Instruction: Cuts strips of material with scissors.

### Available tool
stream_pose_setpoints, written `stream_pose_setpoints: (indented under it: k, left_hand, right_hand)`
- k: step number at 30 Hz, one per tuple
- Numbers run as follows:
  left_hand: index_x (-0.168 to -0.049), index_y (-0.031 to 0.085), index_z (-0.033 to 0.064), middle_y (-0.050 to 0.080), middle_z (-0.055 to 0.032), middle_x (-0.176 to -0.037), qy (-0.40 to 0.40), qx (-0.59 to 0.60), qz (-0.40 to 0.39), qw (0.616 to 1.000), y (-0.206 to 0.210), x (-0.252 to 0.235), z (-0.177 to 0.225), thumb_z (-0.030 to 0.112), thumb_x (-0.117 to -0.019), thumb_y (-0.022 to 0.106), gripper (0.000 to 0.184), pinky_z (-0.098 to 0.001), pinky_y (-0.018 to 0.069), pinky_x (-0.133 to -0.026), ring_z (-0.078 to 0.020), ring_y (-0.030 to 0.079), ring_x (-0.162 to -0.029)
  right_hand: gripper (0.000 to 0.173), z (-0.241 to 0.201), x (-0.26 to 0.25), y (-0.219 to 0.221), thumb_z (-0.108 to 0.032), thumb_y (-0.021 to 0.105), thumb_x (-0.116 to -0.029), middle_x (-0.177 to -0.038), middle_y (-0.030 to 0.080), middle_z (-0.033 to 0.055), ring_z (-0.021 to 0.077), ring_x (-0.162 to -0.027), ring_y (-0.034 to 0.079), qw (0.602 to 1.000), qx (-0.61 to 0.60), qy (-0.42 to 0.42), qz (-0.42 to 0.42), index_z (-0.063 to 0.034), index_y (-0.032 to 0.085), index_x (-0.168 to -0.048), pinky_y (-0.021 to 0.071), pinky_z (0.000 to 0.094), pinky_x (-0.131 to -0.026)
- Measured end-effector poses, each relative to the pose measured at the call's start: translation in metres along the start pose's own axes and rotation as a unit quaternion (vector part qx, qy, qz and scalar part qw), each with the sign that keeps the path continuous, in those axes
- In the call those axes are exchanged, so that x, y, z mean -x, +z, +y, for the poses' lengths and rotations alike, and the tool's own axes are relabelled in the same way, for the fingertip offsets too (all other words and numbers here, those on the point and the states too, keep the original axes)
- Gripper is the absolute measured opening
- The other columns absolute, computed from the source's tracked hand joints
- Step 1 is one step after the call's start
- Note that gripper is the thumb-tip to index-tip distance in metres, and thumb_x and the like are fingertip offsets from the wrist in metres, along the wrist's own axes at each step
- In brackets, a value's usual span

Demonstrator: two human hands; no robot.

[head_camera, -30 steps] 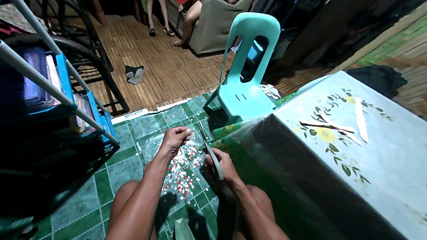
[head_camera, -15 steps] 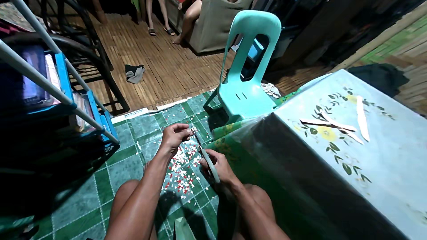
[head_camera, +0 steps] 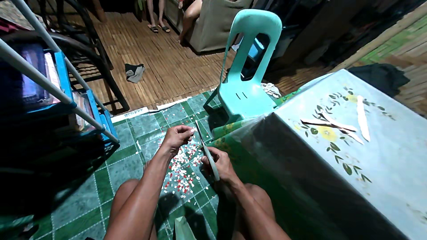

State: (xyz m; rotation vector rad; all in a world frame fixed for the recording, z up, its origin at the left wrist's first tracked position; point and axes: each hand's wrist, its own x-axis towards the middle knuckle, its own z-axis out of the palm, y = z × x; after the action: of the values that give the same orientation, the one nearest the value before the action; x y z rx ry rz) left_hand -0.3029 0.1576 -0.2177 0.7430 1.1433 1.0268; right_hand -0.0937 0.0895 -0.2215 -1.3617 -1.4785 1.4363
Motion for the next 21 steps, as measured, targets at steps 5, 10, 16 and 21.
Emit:
stream_pose_setpoints:
  k: [5,10,16,21]
  left_hand:
    - [-0.101,0.072,0.0014,0.07,-0.0076,-0.088,0.007,0.017,0.016,1.0,-0.001,-0.001,-0.002,0.008,-0.0946,0.073,0.009,-0.0241,0.0533,-0.062,-0.011,0.062,-0.066]
    - [-0.102,0.07,0.0002,0.07,-0.0091,-0.088,0.005,0.02,0.005,1.0,0.001,0.002,0.0,0.006,-0.0936,0.073,0.011,-0.0264,0.0568,-0.066,-0.0137,0.066,-0.07]
    - [-0.102,0.067,-0.0003,0.071,-0.0094,-0.085,0.002,0.019,-0.008,1.0,0.0,0.002,0.0,0.004,-0.0933,0.073,0.012,-0.0251,0.0556,-0.064,-0.0126,0.066,-0.068]
    - [-0.102,0.067,-0.0004,0.071,-0.0094,-0.084,0.003,0.028,-0.004,1.0,0.001,0.002,0.001,0.006,-0.0937,0.073,0.012,-0.0246,0.0559,-0.064,-0.0121,0.066,-0.067]
  right_hand:
    - [0.054,0.005,0.0,-0.001,-0.039,0.071,-0.0933,-0.078,0.069,0.0048,0.0144,-0.061,0.066,0.999,-0.006,-0.02,-0.028,-0.002,0.061,-0.132,0.0591,0.0311,-0.056]
    - [0.062,0.011,-0.002,0.001,-0.045,0.073,-0.0912,-0.08,0.069,0.0041,0.0124,-0.062,0.065,0.997,0.02,-0.052,-0.048,-0.0012,0.061,-0.133,0.0585,0.0302,-0.058]
    - [0.058,0.004,0.001,0.001,-0.036,0.08,-0.088,-0.074,0.071,0.0049,0.0145,-0.055,0.065,0.999,-0.001,-0.032,-0.024,-0.0008,0.064,-0.131,0.0589,0.032,-0.052]
    - [0.05,0.001,0.002,0.003,-0.034,0.072,-0.0944,-0.079,0.071,0.0077,0.0168,-0.058,0.067,0.999,-0.046,-0.013,0.012,-0.0002,0.062,-0.131,0.0604,0.0328,-0.053]
